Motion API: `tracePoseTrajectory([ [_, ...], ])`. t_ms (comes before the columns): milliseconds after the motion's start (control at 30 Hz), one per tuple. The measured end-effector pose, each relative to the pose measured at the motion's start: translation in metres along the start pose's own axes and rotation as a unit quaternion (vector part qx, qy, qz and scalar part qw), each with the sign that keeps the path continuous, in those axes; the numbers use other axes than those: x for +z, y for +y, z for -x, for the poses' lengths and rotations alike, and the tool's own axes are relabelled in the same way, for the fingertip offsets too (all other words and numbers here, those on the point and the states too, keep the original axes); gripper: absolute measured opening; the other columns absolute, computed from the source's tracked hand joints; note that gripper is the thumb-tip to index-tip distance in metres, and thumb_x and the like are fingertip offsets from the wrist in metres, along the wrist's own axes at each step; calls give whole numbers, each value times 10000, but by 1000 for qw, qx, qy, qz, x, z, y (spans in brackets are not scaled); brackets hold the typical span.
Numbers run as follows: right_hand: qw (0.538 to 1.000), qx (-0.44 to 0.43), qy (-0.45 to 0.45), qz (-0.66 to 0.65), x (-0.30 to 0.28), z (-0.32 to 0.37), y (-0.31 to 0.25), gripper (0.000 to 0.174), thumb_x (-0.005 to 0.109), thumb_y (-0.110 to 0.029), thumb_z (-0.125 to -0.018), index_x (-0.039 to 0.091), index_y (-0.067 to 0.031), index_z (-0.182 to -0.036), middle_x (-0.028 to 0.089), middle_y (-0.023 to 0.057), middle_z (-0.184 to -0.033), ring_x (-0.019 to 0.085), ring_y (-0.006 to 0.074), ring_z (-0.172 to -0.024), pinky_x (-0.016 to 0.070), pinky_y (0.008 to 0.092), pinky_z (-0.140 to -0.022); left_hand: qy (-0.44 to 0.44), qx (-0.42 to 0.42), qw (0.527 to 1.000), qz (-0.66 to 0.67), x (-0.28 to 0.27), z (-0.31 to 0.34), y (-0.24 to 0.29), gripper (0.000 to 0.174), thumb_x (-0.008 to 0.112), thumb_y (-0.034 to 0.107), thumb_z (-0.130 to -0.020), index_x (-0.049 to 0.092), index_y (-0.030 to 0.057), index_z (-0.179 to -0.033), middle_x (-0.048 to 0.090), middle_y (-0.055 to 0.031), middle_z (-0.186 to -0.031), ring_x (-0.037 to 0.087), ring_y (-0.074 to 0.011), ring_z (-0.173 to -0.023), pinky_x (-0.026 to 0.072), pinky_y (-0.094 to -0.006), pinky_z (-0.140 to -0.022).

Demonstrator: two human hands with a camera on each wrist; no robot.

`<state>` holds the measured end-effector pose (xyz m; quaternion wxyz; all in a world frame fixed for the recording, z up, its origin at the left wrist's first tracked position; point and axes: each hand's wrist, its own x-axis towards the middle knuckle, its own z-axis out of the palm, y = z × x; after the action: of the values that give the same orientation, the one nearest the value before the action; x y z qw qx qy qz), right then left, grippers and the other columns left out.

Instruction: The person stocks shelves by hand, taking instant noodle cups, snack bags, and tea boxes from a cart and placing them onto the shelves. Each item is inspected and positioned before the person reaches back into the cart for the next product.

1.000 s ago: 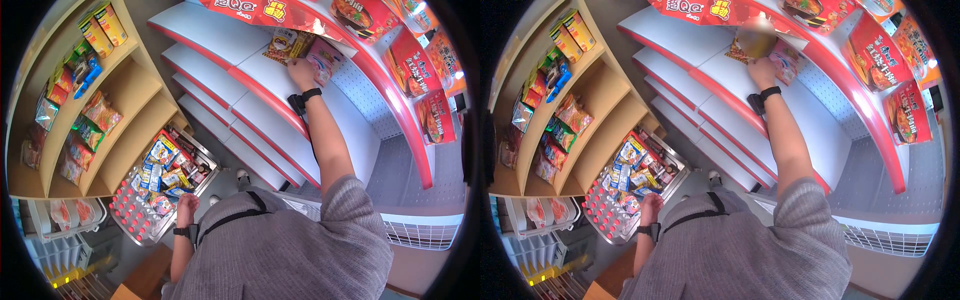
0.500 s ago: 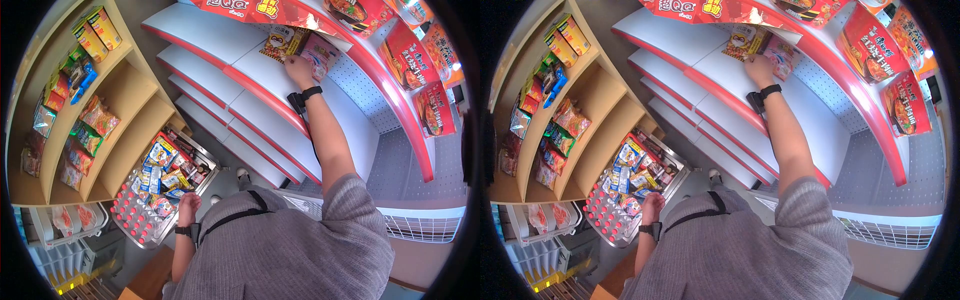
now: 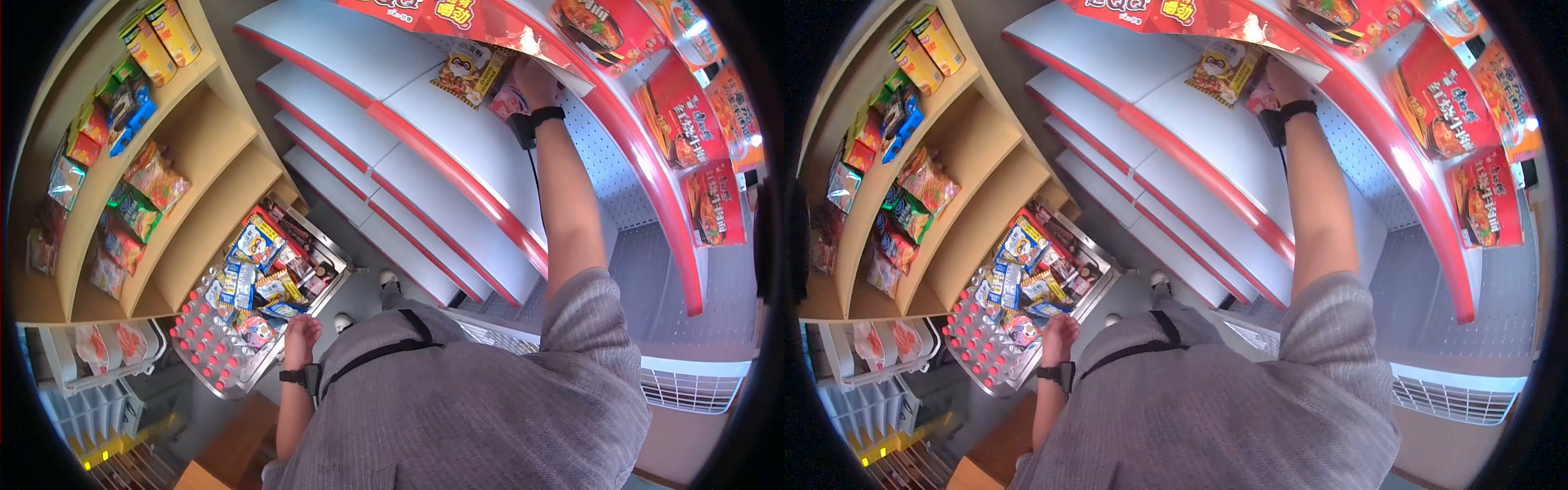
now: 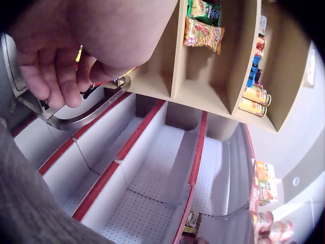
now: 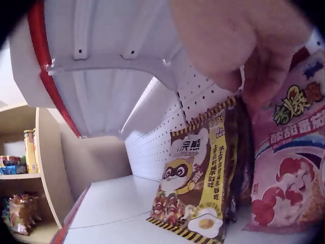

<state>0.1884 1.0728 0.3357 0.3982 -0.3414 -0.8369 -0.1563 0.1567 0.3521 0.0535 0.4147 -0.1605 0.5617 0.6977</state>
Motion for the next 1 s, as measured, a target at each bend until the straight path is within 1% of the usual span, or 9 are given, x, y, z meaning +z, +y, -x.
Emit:
tracePoseTrajectory([
  [167,996,-20,3,-84,20,-10,5,384,518,-355,-955,690,-28,-1058,726,225,-962,695,408,-877,542,524,-794,16,1,1000,8,12,4,1,167,537,239,-1007,622,106,-1062,682,-52,-945,671,-188,-871,535,-318,-780],
  [233,988,31,-40,-146,21,-11,5,393,525,-351,-957,640,-47,-1179,718,210,-1072,677,399,-971,530,509,-844,15,2,1000,14,12,1,-1,167,534,235,-1006,621,106,-1065,682,-52,-946,671,-189,-868,535,-318,-779],
  [333,986,15,-2,-169,21,-12,1,402,519,-360,-961,612,-76,-1231,689,190,-1183,644,374,-1080,502,488,-913,16,-5,1000,9,14,-1,-1,172,528,235,-1004,619,105,-1070,679,-50,-945,669,-190,-864,533,-317,-776],
  [467,974,52,-52,-212,15,-13,-6,430,521,-383,-951,601,-87,-1252,674,177,-1223,621,362,-1137,483,472,-951,23,-3,1000,10,17,-2,0,182,521,239,-1006,615,102,-1079,678,-49,-950,668,-189,-864,531,-315,-773],
  [533,980,55,-90,-169,14,-13,-5,459,531,-404,-936,602,-88,-1261,676,180,-1229,622,363,-1149,471,472,-976,28,-5,1000,9,20,-1,2,185,520,241,-1008,616,100,-1082,679,-49,-952,669,-188,-863,532,-315,-774],
  [667,983,74,-88,-146,8,-11,-14,469,537,-408,-932,604,-87,-1268,671,181,-1251,618,364,-1163,470,472,-984,25,-1,1000,5,23,0,3,197,542,272,-1017,623,102,-1073,682,-48,-937,675,-189,-858,538,-314,-759],
  [733,971,103,-102,-191,-1,-11,-21,481,535,-433,-940,609,-86,-1265,666,186,-1267,619,364,-1164,467,479,-992,27,3,1000,5,23,-1,3,213,567,303,-1022,630,103,-1059,683,-46,-919,679,-192,-851,542,-315,-744],
  [800,971,94,-80,-205,-1,-12,-23,492,541,-450,-942,612,-80,-1258,668,187,-1259,624,360,-1158,468,476,-991,28,-2,1000,5,21,-2,4,188,513,237,-1015,616,99,-1091,683,-54,-952,677,-187,-863,540,-310,-762],
  [1000,982,34,-44,-180,28,-11,4,487,582,-448,-936,617,-59,-1228,687,179,-1184,641,351,-1099,490,461,-947,19,-1,1000,0,15,-3,2,180,504,233,-1022,606,96,-1078,682,-58,-942,677,-187,-853,541,-306,-749],
])
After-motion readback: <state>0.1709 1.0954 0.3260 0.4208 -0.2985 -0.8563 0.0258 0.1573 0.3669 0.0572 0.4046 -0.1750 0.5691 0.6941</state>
